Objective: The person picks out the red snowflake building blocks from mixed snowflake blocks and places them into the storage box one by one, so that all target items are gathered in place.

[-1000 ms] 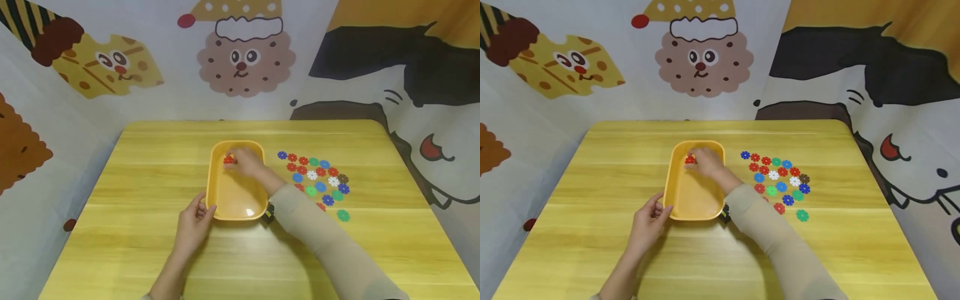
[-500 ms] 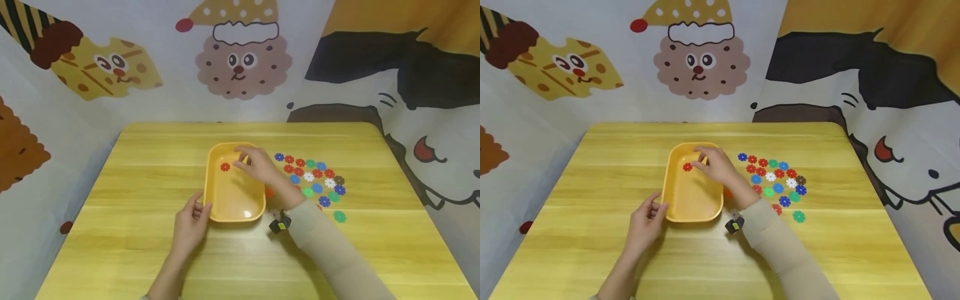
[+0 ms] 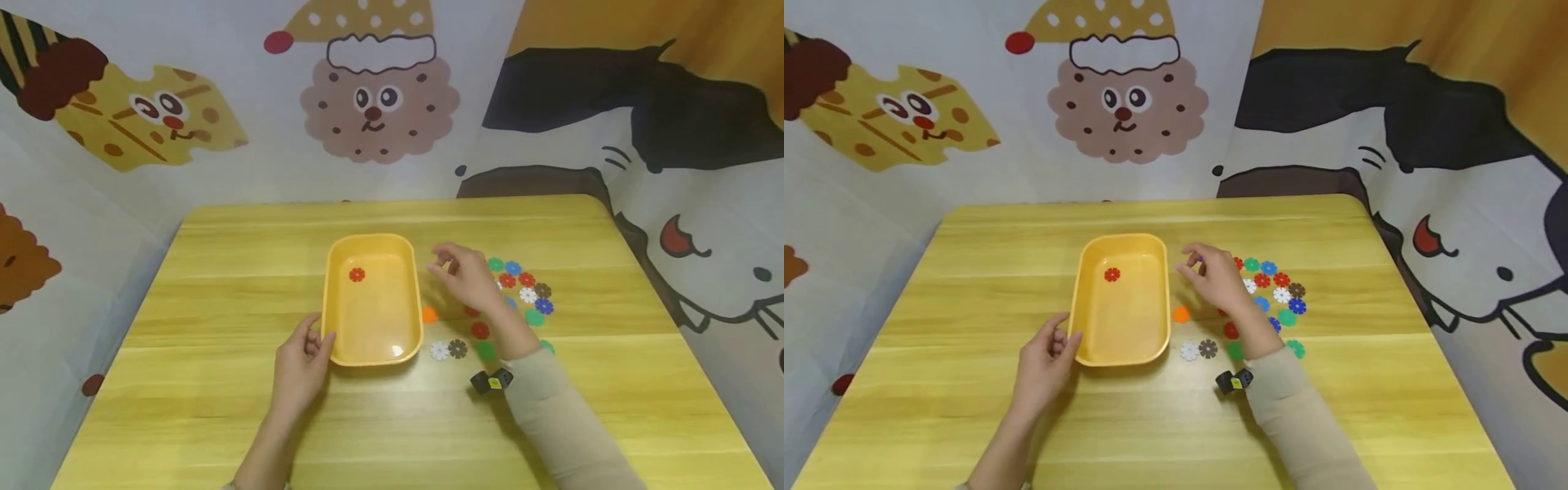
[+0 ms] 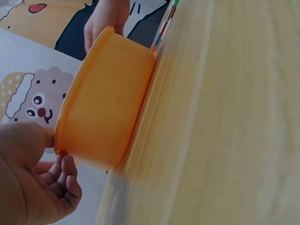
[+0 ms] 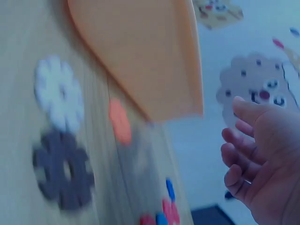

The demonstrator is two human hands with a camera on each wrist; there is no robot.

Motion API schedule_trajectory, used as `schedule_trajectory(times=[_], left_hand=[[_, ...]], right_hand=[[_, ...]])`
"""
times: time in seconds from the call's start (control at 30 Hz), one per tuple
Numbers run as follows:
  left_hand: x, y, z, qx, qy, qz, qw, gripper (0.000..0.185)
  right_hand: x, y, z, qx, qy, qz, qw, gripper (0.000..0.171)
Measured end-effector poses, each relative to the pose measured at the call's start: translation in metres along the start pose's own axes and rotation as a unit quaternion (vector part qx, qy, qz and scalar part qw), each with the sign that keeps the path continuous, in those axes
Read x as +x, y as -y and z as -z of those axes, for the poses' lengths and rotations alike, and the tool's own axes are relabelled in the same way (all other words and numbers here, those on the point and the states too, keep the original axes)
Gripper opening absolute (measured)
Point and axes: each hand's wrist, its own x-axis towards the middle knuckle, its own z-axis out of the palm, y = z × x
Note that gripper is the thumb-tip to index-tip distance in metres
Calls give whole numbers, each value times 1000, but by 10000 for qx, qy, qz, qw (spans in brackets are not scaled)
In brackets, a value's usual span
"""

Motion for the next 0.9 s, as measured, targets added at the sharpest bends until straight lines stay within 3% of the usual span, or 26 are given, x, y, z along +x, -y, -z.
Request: schedule_trajectory(times=[0.2, 0.4, 0.63, 0.9], left_hand=[[-1, -3, -2, -27, 27, -50, 10000, 43], [-1, -3, -3, 3, 6, -50, 10000, 43], [-1, -4, -2, 6, 41, -28, 10000, 44], [0, -6, -2, 65, 94, -64, 9999, 44]], right_hand=[[-10, -31, 17, -421, 363, -634, 9964, 37], [-18, -51, 19, -782, 649, -1111, 9886, 30], [-17, -56, 16, -1011, 858, -1504, 9797, 37], [-12, -59, 20, -888, 1127, -2071, 9677, 44]])
